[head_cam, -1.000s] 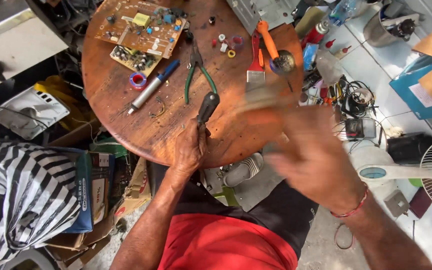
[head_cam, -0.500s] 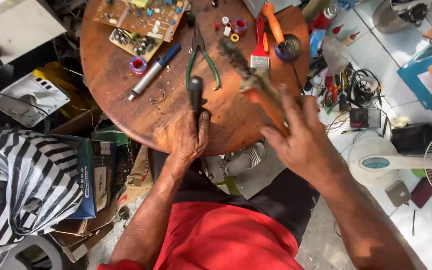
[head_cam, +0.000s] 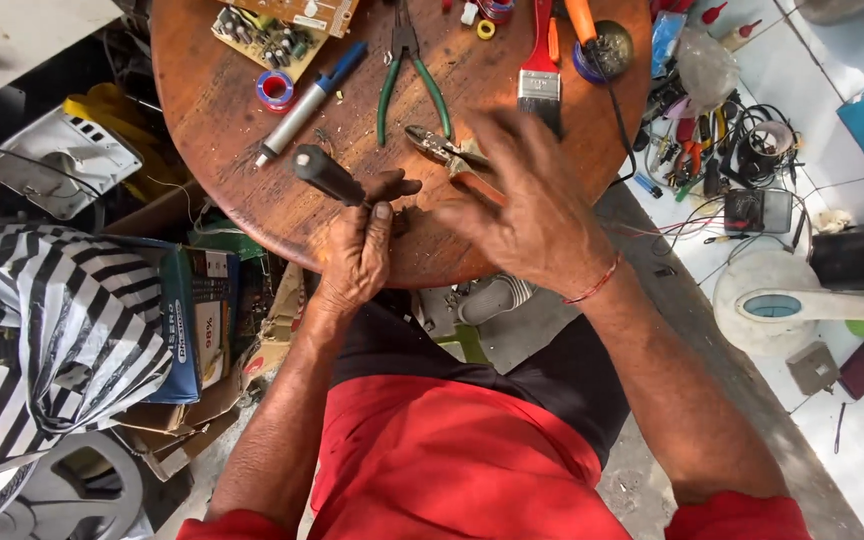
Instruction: Stripping insulation from wires and twisting them together to connect to an electronic component on a repair bench.
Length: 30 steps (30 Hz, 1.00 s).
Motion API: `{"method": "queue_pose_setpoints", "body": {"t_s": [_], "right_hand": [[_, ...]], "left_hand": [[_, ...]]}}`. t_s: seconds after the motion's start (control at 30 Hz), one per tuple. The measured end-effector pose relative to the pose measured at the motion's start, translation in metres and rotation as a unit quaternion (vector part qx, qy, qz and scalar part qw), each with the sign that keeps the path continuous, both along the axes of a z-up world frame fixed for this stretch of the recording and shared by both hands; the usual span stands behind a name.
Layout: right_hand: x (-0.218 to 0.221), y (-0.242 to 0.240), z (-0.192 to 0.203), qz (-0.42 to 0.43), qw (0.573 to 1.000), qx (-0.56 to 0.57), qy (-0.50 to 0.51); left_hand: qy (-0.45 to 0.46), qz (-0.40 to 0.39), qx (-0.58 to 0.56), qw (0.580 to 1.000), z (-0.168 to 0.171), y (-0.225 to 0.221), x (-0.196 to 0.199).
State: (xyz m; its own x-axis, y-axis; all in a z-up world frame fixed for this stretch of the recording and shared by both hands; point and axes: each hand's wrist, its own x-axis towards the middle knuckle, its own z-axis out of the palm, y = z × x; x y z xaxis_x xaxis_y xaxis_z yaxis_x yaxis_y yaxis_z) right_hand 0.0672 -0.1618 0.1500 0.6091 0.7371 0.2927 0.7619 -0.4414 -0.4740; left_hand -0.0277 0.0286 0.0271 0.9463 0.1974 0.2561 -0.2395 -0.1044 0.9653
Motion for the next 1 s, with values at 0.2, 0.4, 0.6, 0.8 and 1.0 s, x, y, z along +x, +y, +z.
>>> {"method": "queue_pose_setpoints", "body": {"t_s": [0.2,0.4,0.6,0.8,1.0], "right_hand": [[-0.014,0.087,0.035,0.178,0.982,0.059,0.021],[-0.010,0.079,0.037,0.187,0.979,0.072,-0.017],[-0.018,0.074,0.038,0.146,0.989,0.025,-0.003],[0.009,0.035,-0.008,0.116,0.984,0.123,0.063],[0.013,-0.004,-0.042,0.067,0.939,0.301,0.155]], "left_hand": [[0.004,0.058,0.258,0.964,0.010,0.013,-0.007],[0.031,0.127,0.531,0.837,0.004,0.030,-0.022],[-0.054,0.057,0.630,0.773,-0.017,0.039,-0.009],[0.037,0.033,0.538,0.841,-0.021,0.041,-0.015],[0.007,0.091,0.541,0.836,-0.034,0.036,-0.015]]}}
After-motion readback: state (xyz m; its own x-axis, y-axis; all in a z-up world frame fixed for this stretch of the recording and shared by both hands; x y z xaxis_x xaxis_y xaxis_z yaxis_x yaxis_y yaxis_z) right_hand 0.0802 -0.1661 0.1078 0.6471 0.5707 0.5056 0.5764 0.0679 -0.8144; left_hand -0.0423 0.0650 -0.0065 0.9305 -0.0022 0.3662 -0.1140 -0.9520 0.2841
